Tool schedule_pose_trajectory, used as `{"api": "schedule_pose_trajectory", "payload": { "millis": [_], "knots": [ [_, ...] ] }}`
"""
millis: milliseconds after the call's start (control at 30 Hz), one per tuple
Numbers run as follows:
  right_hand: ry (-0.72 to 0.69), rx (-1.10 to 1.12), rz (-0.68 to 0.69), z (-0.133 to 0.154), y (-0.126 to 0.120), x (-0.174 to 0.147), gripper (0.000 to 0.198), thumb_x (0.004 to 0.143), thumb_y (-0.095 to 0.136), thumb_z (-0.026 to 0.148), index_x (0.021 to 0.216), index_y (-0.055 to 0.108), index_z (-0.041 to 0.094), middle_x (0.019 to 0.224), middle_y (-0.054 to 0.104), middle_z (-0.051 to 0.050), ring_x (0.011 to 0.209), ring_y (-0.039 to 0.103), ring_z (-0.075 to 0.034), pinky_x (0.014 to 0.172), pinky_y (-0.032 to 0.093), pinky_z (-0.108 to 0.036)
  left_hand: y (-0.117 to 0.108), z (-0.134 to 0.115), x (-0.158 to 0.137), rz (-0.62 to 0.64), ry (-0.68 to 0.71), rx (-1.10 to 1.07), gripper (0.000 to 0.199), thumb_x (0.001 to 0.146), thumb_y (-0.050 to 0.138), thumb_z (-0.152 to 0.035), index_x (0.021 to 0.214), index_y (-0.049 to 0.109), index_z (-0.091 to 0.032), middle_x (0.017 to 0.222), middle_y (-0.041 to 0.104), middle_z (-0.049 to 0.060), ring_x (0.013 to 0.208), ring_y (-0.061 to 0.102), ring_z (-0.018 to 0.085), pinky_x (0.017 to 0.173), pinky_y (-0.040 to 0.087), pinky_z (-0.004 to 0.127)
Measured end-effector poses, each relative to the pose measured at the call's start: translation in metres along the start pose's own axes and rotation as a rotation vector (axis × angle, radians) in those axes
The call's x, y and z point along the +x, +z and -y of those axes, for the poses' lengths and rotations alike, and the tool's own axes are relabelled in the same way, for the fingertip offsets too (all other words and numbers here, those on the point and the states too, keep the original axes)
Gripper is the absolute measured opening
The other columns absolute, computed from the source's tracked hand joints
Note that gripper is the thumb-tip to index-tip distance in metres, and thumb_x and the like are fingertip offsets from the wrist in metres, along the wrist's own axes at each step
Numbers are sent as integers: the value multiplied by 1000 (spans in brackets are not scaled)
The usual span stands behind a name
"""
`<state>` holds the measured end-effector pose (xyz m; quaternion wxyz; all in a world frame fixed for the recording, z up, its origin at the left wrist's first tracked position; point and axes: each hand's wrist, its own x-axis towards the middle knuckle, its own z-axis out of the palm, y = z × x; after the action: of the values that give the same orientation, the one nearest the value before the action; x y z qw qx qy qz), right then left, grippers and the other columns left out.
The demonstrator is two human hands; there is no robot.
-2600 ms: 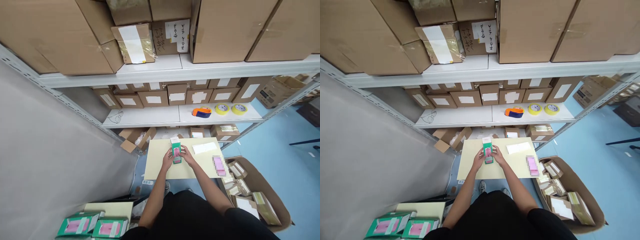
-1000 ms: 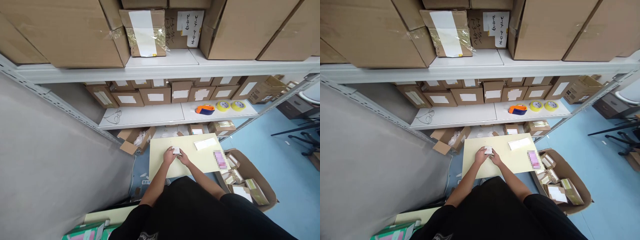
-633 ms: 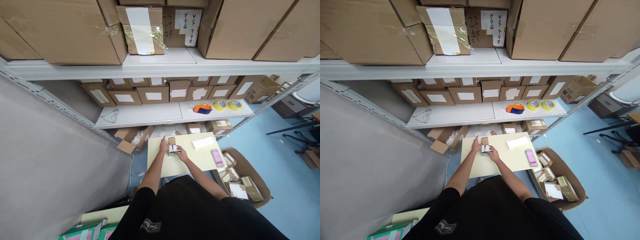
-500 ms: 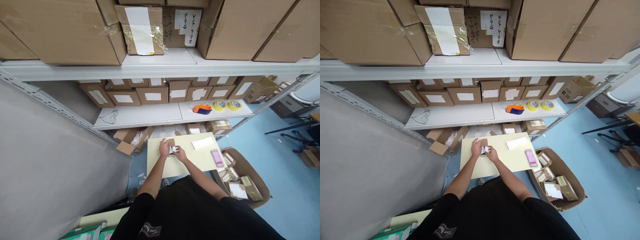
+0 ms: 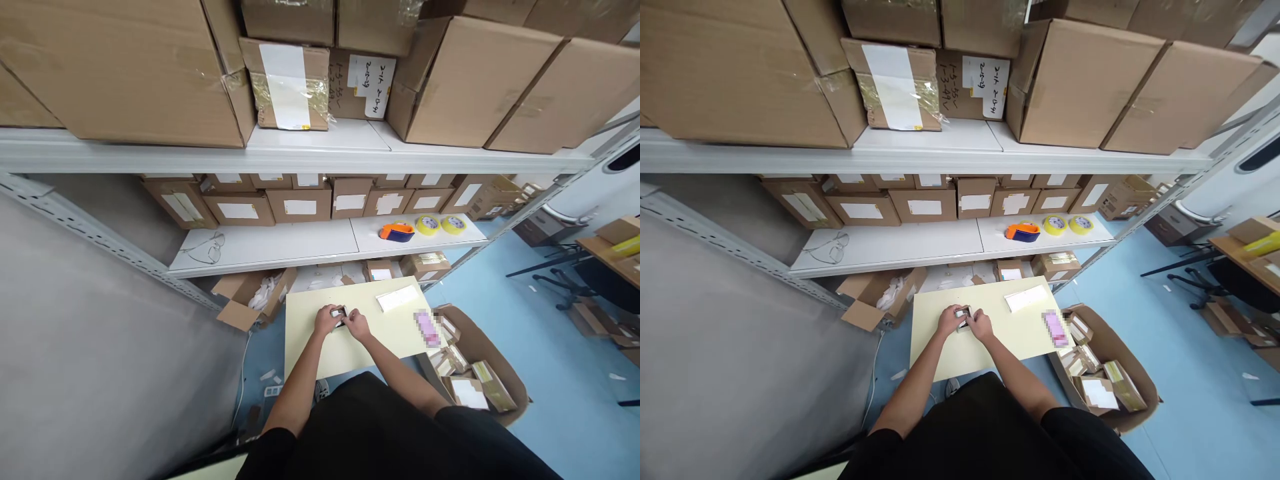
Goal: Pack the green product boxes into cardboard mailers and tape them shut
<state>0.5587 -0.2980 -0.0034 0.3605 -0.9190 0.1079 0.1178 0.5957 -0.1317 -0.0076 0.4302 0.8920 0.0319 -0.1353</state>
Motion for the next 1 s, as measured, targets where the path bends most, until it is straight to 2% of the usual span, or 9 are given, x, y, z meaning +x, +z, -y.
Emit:
{"api": "schedule_pose_trajectory", "payload": {
  "millis": [133,233,367,467,567,667,800,900,1000],
  "knots": [
    [26,104,32,-7,0,1,30,98,49,25,127,56,22,84,77,-3,84,73,-21,78,48,-26,1,-1,-3,-37,-18,4,29,82,75,-23,110,76,-25,115,78,3,112,70,22,97,51,29],
    [30,81,-35,-13,-1,-2,49,92,49,17,140,49,24,101,77,-4,92,74,-20,85,52,-27,1,2,-4,-9,13,-170,32,87,61,-14,114,74,-25,117,78,3,112,71,19,99,54,31],
    [-70,46,-61,-16,0,-8,52,83,49,11,132,58,28,127,71,-5,99,74,-20,92,55,-32,1,15,-10,-19,180,-278,46,78,58,-5,117,75,-22,140,68,8,136,61,23,117,47,42],
    [-129,43,-56,-13,4,-12,47,85,49,13,127,65,29,130,72,-4,109,72,-22,98,55,-35,4,24,-20,26,296,-230,72,67,60,0,134,69,-24,152,58,9,147,50,27,126,37,49],
    [-63,-30,-65,-4,8,-11,43,88,57,22,129,66,29,126,74,-6,117,70,-27,100,53,-37,6,24,-28,103,408,-173,92,61,59,4,148,56,-26,159,52,9,151,44,29,128,34,50],
    [0,-134,-24,10,8,-2,48,80,72,31,127,68,25,120,76,-11,113,71,-32,94,53,-39,7,19,-29,84,352,-131,86,66,61,4,147,54,-25,154,56,9,145,50,31,124,39,47],
    [78,-174,31,29,6,15,51,64,85,30,113,73,22,116,74,-15,118,67,-37,92,54,-43,3,19,-23,54,239,-117,78,68,69,1,141,58,-21,148,61,12,137,58,34,117,46,45],
    [126,-183,72,38,6,23,55,55,90,27,107,74,24,121,71,-14,123,63,-38,94,54,-43,2,24,-21,74,258,-134,79,66,73,-3,140,60,-25,146,64,9,136,60,30,116,48,43],
    [59,-199,45,43,7,22,52,55,90,27,104,74,23,135,64,-16,130,59,-38,97,53,-42,4,28,-21,54,218,-159,79,65,75,-5,139,61,-29,145,66,6,135,61,27,114,49,40]
  ]
}}
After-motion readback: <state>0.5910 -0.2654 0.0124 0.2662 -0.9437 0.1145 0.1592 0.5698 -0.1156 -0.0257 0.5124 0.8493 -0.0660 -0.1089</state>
